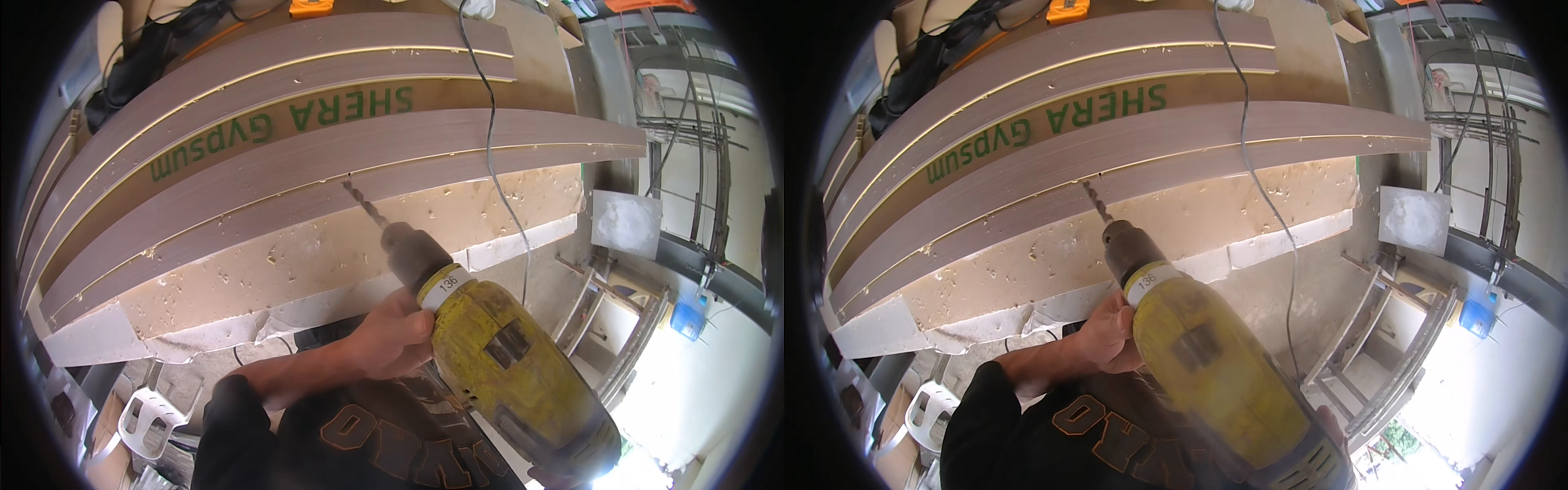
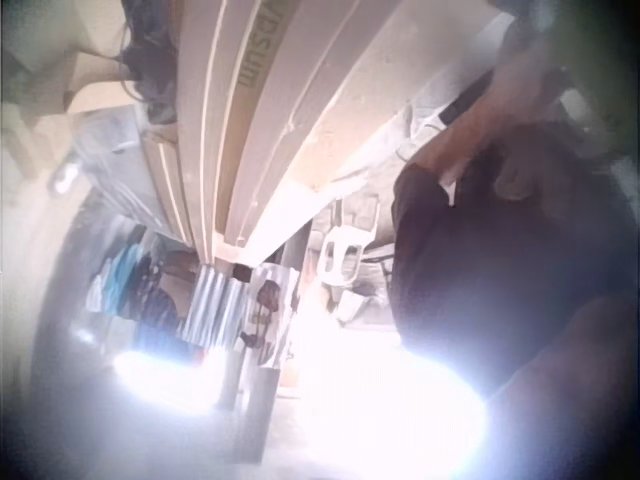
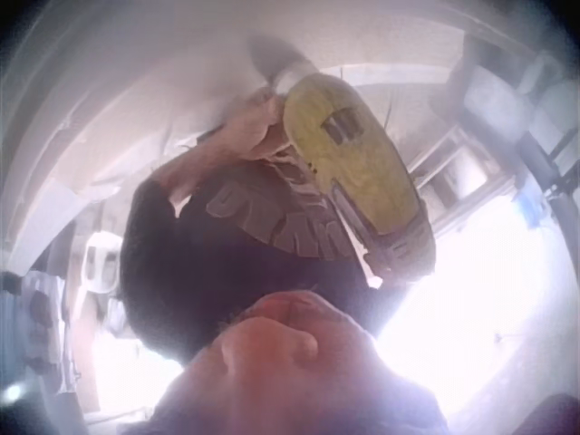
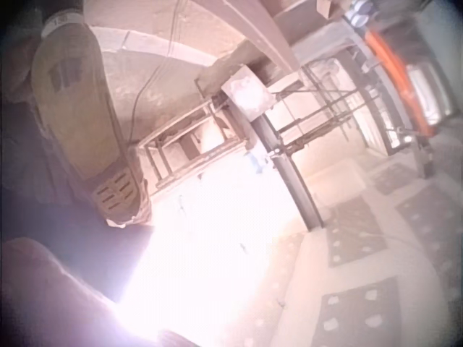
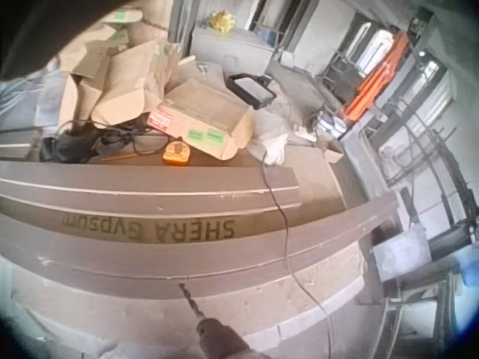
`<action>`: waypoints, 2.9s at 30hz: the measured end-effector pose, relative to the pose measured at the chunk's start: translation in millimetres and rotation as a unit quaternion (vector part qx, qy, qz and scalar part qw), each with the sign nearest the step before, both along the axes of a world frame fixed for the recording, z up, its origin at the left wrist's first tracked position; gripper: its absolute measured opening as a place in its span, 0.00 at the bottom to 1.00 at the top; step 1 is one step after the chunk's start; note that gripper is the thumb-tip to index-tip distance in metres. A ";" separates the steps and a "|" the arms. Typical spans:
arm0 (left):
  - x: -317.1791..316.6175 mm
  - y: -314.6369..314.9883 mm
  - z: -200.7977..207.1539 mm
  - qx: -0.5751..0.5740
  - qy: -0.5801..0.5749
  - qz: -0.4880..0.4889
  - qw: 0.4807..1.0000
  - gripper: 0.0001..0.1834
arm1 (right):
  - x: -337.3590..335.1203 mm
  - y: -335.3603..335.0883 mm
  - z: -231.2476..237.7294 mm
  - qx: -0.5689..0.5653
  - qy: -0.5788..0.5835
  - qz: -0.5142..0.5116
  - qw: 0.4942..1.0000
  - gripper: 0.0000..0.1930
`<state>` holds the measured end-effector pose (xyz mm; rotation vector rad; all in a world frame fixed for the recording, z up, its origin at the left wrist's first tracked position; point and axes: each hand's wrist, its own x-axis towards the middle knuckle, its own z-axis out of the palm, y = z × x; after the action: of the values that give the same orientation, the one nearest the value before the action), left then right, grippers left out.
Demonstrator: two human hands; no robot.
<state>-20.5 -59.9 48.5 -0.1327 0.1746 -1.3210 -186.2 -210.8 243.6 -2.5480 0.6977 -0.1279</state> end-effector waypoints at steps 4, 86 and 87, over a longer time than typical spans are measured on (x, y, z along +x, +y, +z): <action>10.2 3.7 -14.4 -0.007 0.073 -0.047 0.996 0.35 | 28.9 17.9 7.8 -0.026 0.044 -0.013 0.999 0.32; 11.9 12.7 -26.9 -0.092 0.048 -0.011 0.995 0.60 | 129.5 48.1 56.2 -0.077 0.184 0.039 0.979 0.21; 11.0 12.7 -28.5 -0.088 0.036 -0.013 0.995 0.60 | 130.4 47.7 56.8 -0.077 0.188 0.040 0.978 0.21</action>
<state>-9.4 -47.2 20.0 -0.3278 0.1213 -1.3580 -55.7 -163.0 300.4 -2.7771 0.7457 0.3486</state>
